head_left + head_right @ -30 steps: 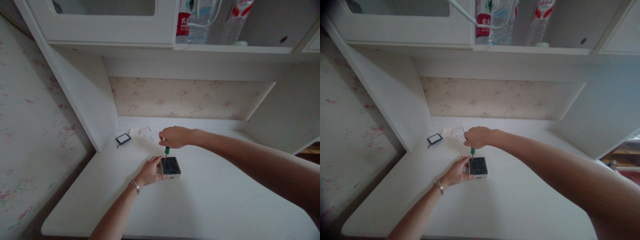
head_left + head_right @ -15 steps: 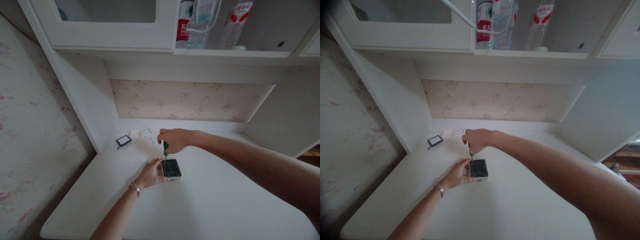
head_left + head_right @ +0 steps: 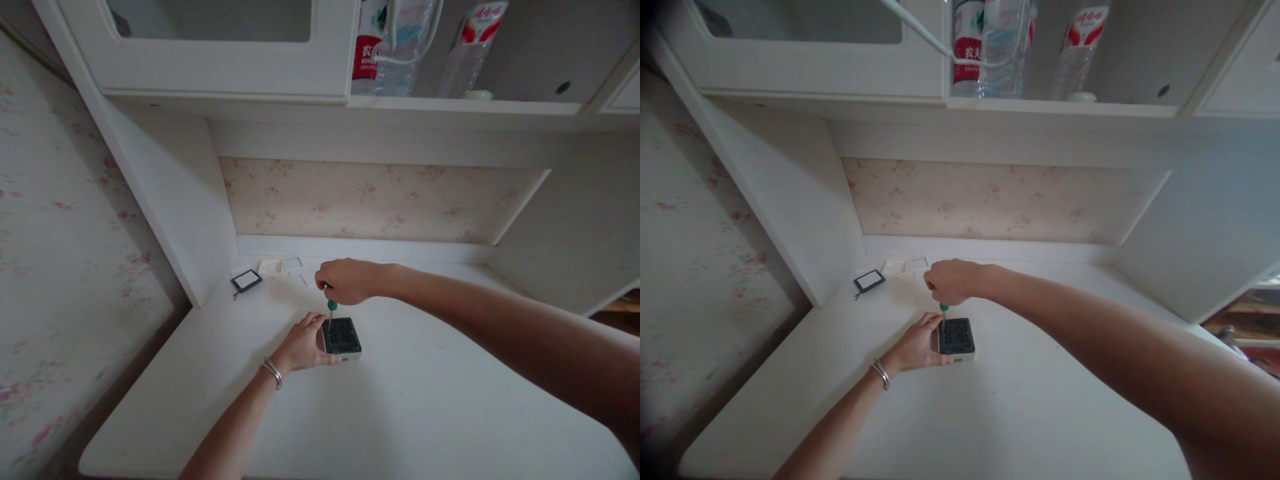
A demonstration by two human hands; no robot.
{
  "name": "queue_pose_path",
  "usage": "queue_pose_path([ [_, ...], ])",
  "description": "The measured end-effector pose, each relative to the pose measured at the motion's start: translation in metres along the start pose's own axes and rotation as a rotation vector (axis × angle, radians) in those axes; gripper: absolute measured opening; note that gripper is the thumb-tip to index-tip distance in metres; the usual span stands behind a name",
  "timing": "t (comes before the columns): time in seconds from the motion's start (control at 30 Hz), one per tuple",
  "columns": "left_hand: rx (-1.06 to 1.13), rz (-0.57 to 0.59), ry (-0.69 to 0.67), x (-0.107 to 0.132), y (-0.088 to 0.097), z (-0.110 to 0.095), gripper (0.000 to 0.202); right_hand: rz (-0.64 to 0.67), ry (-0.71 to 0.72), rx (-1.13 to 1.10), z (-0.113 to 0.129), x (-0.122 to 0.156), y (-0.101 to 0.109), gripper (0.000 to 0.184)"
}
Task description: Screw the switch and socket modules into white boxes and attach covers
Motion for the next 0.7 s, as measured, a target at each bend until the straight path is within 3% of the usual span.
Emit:
queue_pose_path([
  [0.13, -0.009, -0.002, 0.023, -0.001, 0.001, -0.005, 0.089, 0.037, -0.078, -0.011, -0.002, 0.005, -0.003, 0.042],
  [0.27, 0.015, -0.003, 0.007, 0.000, 0.005, -0.011, 0.083, 0.011, -0.064, 0.020, 0.000, 0.006, 0.000, 0.032],
  [0.37, 0.044, 0.005, 0.014, -0.001, 0.007, -0.013, 0.079, 0.022, 0.006, -0.009, 0.006, 0.006, -0.001, 0.038],
  [0.53, 0.073, 0.016, 0.076, -0.006, 0.007, -0.010, 0.077, 0.020, -0.042, -0.001, 0.004, 0.007, 0.004, 0.030],
  [0.7, 0.095, 0.039, 0.089, -0.010, 0.005, -0.009, 0.078, 0.069, -0.069, -0.033, 0.002, 0.009, 0.000, 0.036],
])
Point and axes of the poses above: each hand's wrist, its own x-axis away from the middle knuckle, its own y-axis out of the back of the hand, z = x × y, the point moved 8 cm from there along -x, towards the middle knuckle, and after that the axes turned 15 degrees about y, right-handed, at the moved point
